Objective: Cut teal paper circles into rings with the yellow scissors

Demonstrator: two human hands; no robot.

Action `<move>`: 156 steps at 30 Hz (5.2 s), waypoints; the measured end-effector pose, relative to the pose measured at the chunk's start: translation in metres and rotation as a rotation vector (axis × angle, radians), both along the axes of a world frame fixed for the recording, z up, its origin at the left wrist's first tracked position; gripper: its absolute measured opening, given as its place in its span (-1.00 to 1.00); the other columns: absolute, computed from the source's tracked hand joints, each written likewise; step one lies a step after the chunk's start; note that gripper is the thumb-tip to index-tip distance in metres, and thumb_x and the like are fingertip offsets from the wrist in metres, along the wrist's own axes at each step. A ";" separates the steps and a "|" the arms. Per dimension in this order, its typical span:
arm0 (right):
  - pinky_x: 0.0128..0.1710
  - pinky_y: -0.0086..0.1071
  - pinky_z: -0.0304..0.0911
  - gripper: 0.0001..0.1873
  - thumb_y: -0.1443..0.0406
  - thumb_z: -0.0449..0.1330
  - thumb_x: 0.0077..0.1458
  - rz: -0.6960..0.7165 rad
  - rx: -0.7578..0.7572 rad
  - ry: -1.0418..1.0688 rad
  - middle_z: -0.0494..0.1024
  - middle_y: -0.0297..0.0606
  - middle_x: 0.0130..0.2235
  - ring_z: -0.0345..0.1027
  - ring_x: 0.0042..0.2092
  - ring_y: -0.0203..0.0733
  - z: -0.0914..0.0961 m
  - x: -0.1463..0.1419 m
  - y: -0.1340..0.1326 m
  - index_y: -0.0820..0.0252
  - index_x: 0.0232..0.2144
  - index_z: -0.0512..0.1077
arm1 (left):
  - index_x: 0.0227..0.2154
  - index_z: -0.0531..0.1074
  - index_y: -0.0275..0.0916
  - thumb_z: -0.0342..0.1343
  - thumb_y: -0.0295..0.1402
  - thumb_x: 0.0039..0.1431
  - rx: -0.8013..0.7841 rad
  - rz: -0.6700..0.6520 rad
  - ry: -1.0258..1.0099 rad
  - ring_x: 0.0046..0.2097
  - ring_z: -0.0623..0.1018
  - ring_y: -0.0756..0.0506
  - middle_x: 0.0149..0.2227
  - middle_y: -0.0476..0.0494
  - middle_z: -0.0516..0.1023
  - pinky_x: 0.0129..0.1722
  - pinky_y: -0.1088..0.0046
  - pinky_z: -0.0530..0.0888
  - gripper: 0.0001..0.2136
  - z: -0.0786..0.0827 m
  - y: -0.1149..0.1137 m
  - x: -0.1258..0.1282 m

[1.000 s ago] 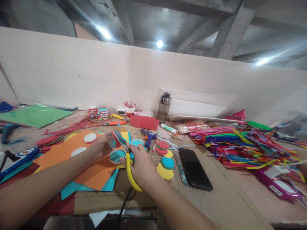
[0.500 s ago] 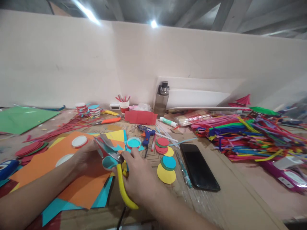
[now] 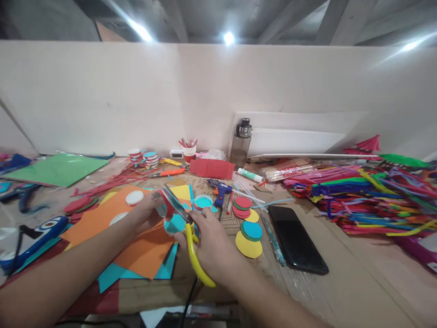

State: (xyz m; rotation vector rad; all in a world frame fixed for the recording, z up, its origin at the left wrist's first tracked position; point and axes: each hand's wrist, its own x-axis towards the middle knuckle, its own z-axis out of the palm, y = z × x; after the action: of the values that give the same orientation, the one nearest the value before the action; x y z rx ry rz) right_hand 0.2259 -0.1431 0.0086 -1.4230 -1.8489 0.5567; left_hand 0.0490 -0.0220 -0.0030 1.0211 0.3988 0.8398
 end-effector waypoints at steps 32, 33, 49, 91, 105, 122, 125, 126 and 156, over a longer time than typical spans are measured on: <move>-0.32 -0.41 0.18 -0.52 -0.09 0.01 0.26 0.171 -0.098 0.149 0.39 -0.31 -0.31 0.24 -0.31 -0.27 0.015 0.016 -0.001 0.17 -0.14 0.39 | -0.36 0.45 -0.31 0.36 -0.26 -0.02 -0.010 0.153 0.055 -0.52 0.49 -0.02 -0.49 -0.07 0.52 -0.64 0.49 0.46 -0.73 0.016 -0.018 0.006; -0.30 -0.40 0.20 -0.54 -0.08 0.02 0.27 0.158 -0.073 0.137 0.41 -0.29 -0.29 0.26 -0.29 -0.25 0.015 0.015 -0.003 0.17 -0.15 0.39 | -0.35 0.44 -0.31 0.37 -0.26 -0.03 -0.013 0.156 0.052 -0.52 0.50 -0.03 -0.49 -0.07 0.52 -0.64 0.49 0.46 -0.72 0.016 -0.019 0.007; 0.00 -0.23 0.29 -0.68 0.08 0.20 0.19 0.018 -0.008 -0.038 0.39 -0.10 -0.07 0.34 -0.06 -0.10 0.007 0.004 -0.001 0.18 -0.15 0.37 | -0.38 0.39 -0.28 0.40 -0.23 -0.09 -0.023 0.153 0.053 -0.50 0.55 -0.06 -0.52 -0.06 0.54 -0.64 0.54 0.39 -0.66 0.012 -0.020 0.008; 0.04 -0.21 0.29 -0.57 0.07 0.24 0.17 0.037 -0.059 -0.014 0.35 -0.13 -0.01 0.34 -0.04 -0.11 -0.002 0.005 -0.003 0.15 0.01 0.36 | -0.41 0.41 -0.31 0.38 -0.26 -0.08 0.015 0.083 -0.017 -0.53 0.52 -0.05 -0.50 -0.13 0.57 -0.62 0.53 0.38 -0.71 0.000 -0.013 0.006; 0.02 -0.22 0.30 -0.57 0.09 0.26 0.14 0.023 -0.092 0.008 0.37 -0.14 -0.02 0.34 -0.06 -0.11 0.002 0.005 -0.004 0.13 0.01 0.39 | -0.43 0.41 -0.31 0.40 -0.21 -0.10 0.015 0.085 0.000 -0.56 0.50 -0.03 -0.53 -0.13 0.56 -0.63 0.53 0.38 -0.67 -0.002 -0.013 0.007; 0.13 -0.22 0.26 -0.53 0.16 0.31 0.08 0.024 -0.101 0.050 0.37 -0.09 0.06 0.34 0.05 -0.06 0.002 0.004 -0.002 0.12 0.03 0.41 | -0.43 0.44 -0.31 0.38 -0.20 -0.09 0.011 0.074 0.001 -0.54 0.51 -0.05 -0.53 -0.13 0.55 -0.62 0.52 0.36 -0.69 -0.004 -0.012 0.008; 0.11 -0.23 0.28 -0.56 0.15 0.29 0.10 0.027 -0.084 0.046 0.36 -0.09 0.07 0.34 0.07 -0.06 -0.002 0.005 -0.001 0.09 0.03 0.41 | -0.43 0.44 -0.31 0.38 -0.17 -0.09 0.027 0.061 0.001 -0.53 0.51 -0.05 -0.53 -0.15 0.55 -0.61 0.53 0.35 -0.67 -0.004 -0.011 0.008; 0.10 -0.24 0.28 -0.56 0.15 0.28 0.10 0.026 -0.076 0.043 0.36 -0.09 0.07 0.33 0.08 -0.05 -0.003 0.006 -0.001 0.09 0.03 0.41 | -0.43 0.43 -0.30 0.39 -0.16 -0.09 0.026 0.062 -0.001 -0.53 0.51 -0.05 -0.53 -0.16 0.56 -0.62 0.53 0.35 -0.66 -0.004 -0.011 0.008; 0.02 -0.21 0.33 -0.56 0.00 0.19 0.14 0.087 0.008 0.154 0.49 -0.05 0.01 0.40 -0.01 -0.01 0.006 0.009 -0.004 0.13 -0.06 0.45 | -0.43 0.39 -0.30 0.39 -0.14 -0.06 0.030 0.097 0.003 -0.54 0.48 0.00 -0.50 -0.12 0.55 -0.61 0.53 0.37 -0.64 0.001 -0.011 0.010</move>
State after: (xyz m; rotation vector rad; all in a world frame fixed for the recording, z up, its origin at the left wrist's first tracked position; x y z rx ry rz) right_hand 0.2347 -0.1469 0.0146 -1.2623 -1.7944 0.6824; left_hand 0.0586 -0.0332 -0.0017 1.0372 0.4426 0.9339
